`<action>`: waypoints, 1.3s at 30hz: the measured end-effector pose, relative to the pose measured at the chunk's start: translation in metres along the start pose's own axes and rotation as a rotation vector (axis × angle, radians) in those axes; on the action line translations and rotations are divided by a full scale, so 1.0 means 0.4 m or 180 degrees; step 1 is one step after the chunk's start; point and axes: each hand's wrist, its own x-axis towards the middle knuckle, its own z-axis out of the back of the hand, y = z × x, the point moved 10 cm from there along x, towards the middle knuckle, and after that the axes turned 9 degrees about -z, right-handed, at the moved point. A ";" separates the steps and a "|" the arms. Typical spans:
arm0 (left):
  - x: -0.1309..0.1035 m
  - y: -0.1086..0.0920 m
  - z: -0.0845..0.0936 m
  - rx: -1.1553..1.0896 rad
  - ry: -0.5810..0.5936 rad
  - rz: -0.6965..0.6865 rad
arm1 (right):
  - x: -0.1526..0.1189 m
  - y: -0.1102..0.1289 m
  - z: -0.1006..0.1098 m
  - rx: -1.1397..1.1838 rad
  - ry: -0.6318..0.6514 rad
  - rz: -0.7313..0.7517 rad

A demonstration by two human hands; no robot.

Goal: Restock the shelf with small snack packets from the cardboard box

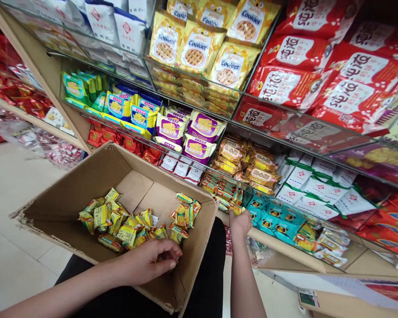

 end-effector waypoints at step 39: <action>-0.011 0.005 -0.007 0.0335 0.0135 -0.0085 | -0.029 0.117 0.031 -0.0199 0.0062 0.0742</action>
